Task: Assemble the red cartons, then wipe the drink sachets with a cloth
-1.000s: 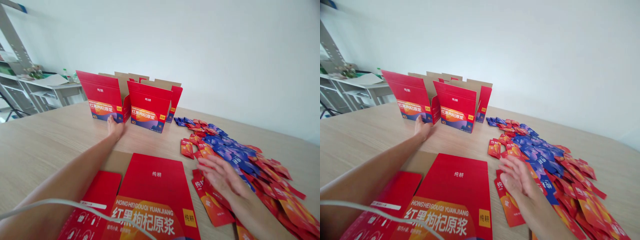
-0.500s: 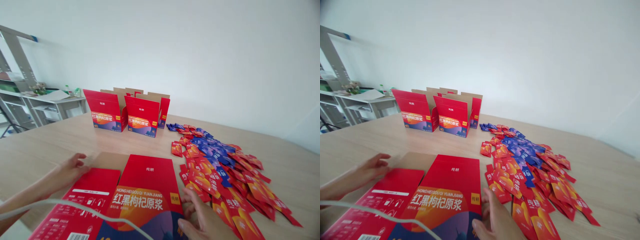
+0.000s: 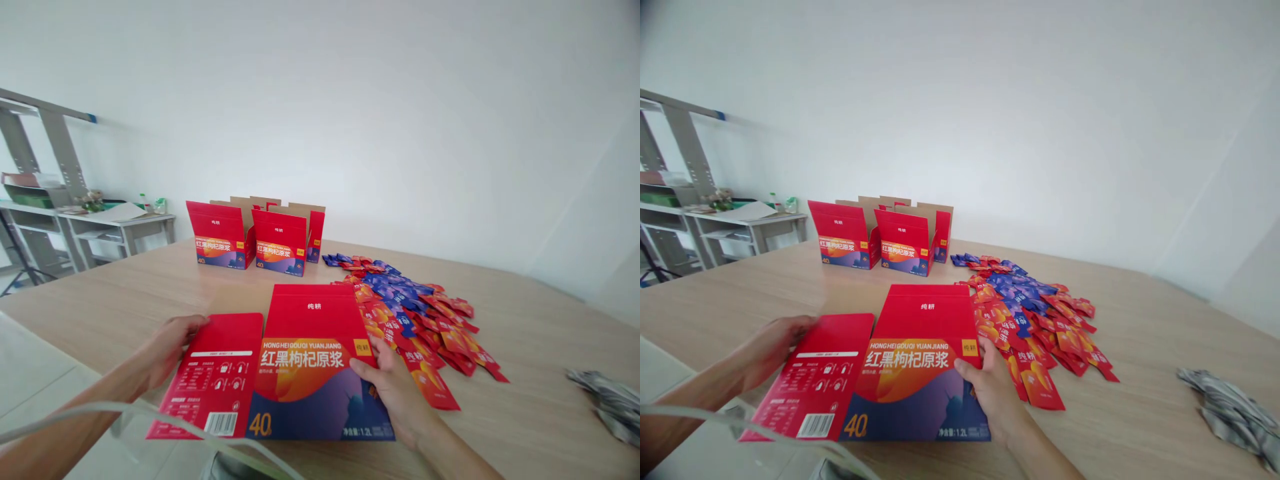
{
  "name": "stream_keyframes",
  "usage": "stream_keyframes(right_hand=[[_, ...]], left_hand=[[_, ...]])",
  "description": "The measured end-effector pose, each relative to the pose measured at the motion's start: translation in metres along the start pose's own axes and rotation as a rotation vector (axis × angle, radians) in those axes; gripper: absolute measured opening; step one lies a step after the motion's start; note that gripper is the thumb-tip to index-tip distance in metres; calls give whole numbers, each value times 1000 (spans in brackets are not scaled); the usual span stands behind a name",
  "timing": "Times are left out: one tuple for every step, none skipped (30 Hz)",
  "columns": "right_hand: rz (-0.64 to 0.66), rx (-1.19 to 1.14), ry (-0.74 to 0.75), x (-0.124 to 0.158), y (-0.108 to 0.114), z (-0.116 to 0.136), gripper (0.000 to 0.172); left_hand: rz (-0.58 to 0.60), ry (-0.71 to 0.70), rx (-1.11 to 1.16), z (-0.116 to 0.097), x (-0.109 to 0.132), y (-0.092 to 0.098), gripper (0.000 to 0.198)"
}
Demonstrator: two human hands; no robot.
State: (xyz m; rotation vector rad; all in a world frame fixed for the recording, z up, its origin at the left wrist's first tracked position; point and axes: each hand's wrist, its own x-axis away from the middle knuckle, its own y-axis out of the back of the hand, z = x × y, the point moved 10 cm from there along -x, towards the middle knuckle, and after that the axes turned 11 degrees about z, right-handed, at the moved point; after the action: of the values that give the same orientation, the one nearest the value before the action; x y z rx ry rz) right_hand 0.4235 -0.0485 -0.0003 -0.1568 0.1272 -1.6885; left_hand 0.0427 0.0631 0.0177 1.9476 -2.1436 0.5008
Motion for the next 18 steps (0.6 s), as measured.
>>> stream_keyframes(right_hand=[[5, 9, 42, 7, 6, 10, 73], [6, 29, 95, 14, 12, 23, 75], [3, 62, 156, 21, 18, 37, 76], [-3, 107, 217, 28, 25, 50, 76], [-15, 163, 278, 36, 31, 63, 77], [-29, 226, 334, 43, 36, 74, 78], [-38, 298, 384, 51, 40, 83, 80], [-38, 375, 427, 58, 40, 89, 84], [-28, 455, 456, 65, 39, 92, 90], [-20, 531, 473, 71, 36, 92, 98], [-11, 601, 477, 76, 31, 90, 108], [-7, 661, 473, 81, 27, 86, 120], [-4, 710, 469, 85, 23, 82, 131], [5, 748, 468, 88, 18, 77, 141], [28, 778, 469, 91, 13, 73, 147], [63, 799, 474, 95, 7, 67, 150], [106, 821, 476, 98, 2, 62, 149], [146, 844, 475, 101, -2, 55, 145]], left_hand=[[69, 53, 84, 2, 8, -15, 20], [115, 60, 147, -1, 16, -29, 19], [140, 13, 192, -9, 24, -40, 20], [160, -66, 226, -20, 31, -50, 20], [176, -158, 256, -31, 37, -60, 21], [196, -255, 288, -42, 44, -69, 21], [224, -348, 319, -51, 50, -78, 22], [254, -432, 346, -58, 57, -88, 24], [288, -509, 366, -63, 63, -97, 27], [331, -568, 375, -66, 70, -108, 31], [379, -602, 373, -68, 76, -120, 36], [427, -611, 363, -67, 82, -131, 41], [475, -595, 349, -65, 87, -143, 45], [517, -561, 336, -63, 91, -153, 49], [555, -515, 327, -61, 93, -161, 51], [590, -464, 321, -59, 95, -168, 53], [625, -410, 313, -57, 97, -174, 54], [659, -357, 300, -56, 98, -178, 53]])
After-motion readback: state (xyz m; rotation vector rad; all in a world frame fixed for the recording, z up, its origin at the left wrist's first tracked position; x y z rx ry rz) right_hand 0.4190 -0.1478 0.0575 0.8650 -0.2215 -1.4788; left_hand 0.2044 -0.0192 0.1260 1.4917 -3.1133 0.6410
